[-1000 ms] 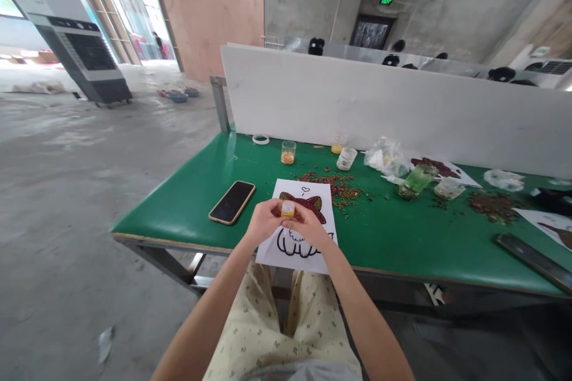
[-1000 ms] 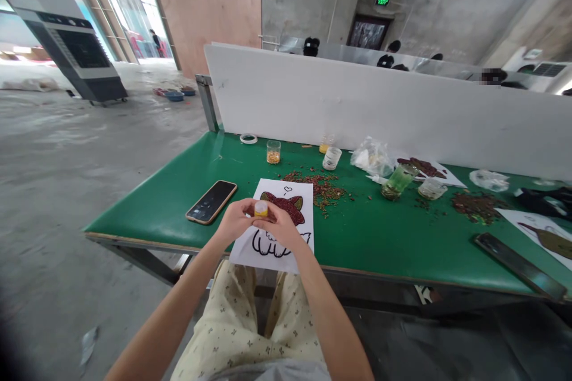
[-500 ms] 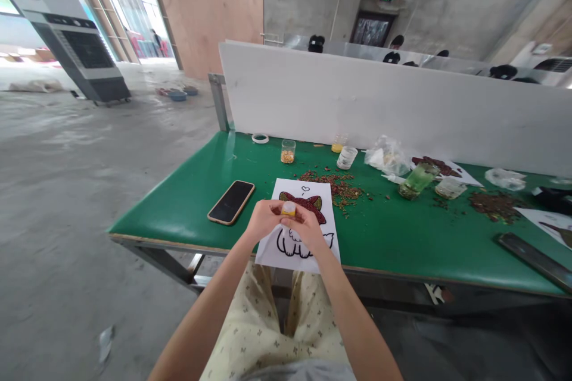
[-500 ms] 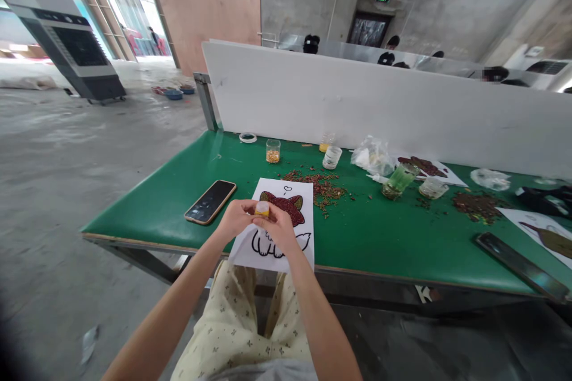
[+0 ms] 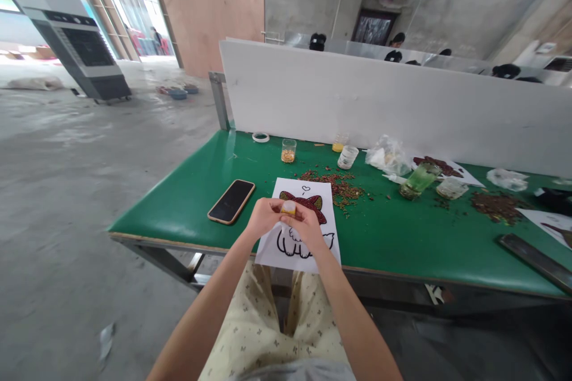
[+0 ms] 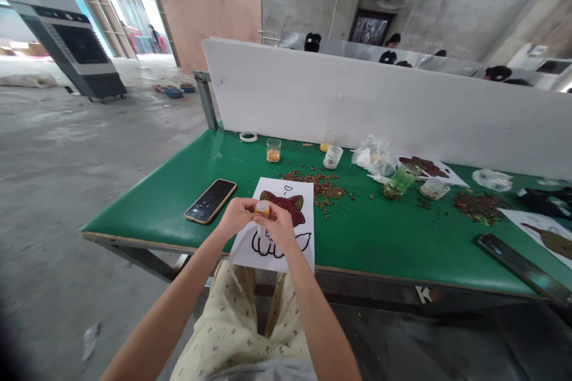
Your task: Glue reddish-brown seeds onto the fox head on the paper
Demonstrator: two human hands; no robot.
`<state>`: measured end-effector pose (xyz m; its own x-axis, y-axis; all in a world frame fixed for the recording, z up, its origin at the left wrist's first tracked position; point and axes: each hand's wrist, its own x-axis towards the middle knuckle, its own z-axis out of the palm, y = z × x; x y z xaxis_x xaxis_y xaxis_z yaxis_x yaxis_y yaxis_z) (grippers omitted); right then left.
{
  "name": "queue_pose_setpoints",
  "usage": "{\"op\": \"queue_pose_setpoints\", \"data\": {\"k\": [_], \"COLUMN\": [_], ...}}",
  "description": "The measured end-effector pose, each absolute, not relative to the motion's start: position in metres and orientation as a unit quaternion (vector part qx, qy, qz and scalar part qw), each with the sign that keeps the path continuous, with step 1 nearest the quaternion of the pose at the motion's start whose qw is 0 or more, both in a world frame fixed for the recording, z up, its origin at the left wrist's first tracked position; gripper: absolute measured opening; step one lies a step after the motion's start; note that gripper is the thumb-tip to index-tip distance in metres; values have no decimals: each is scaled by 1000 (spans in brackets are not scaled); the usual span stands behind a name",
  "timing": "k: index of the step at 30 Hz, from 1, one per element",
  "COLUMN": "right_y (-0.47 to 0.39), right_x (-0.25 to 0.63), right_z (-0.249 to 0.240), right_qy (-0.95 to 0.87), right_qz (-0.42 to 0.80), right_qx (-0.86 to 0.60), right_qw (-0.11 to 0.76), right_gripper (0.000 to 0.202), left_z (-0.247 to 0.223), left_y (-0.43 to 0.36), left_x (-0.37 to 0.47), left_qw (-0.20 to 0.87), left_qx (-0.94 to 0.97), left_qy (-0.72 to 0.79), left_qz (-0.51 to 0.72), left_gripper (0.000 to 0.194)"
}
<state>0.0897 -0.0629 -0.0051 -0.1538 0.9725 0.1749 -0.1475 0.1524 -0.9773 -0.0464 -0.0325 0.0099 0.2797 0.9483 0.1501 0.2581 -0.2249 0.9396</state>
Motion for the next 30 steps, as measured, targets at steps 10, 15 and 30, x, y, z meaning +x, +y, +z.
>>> {"op": "queue_pose_setpoints", "data": {"k": [10, 15, 30], "right_y": [-62, -61, -58], "right_x": [90, 90, 95], "right_z": [-12, -12, -11], "right_qy": [-531, -521, -549], "right_qz": [517, 511, 493], "right_qx": [-406, -417, -406], "right_qw": [535, 542, 540], "right_gripper": [35, 33, 28], "left_z": [11, 9, 9], "left_y": [-31, -29, -25], "left_x": [-42, -40, -39], "left_qw": [471, 477, 466], "left_qx": [651, 648, 664], "left_qy": [440, 439, 416], "left_qz": [402, 400, 411], "left_gripper": [12, 14, 23]}}
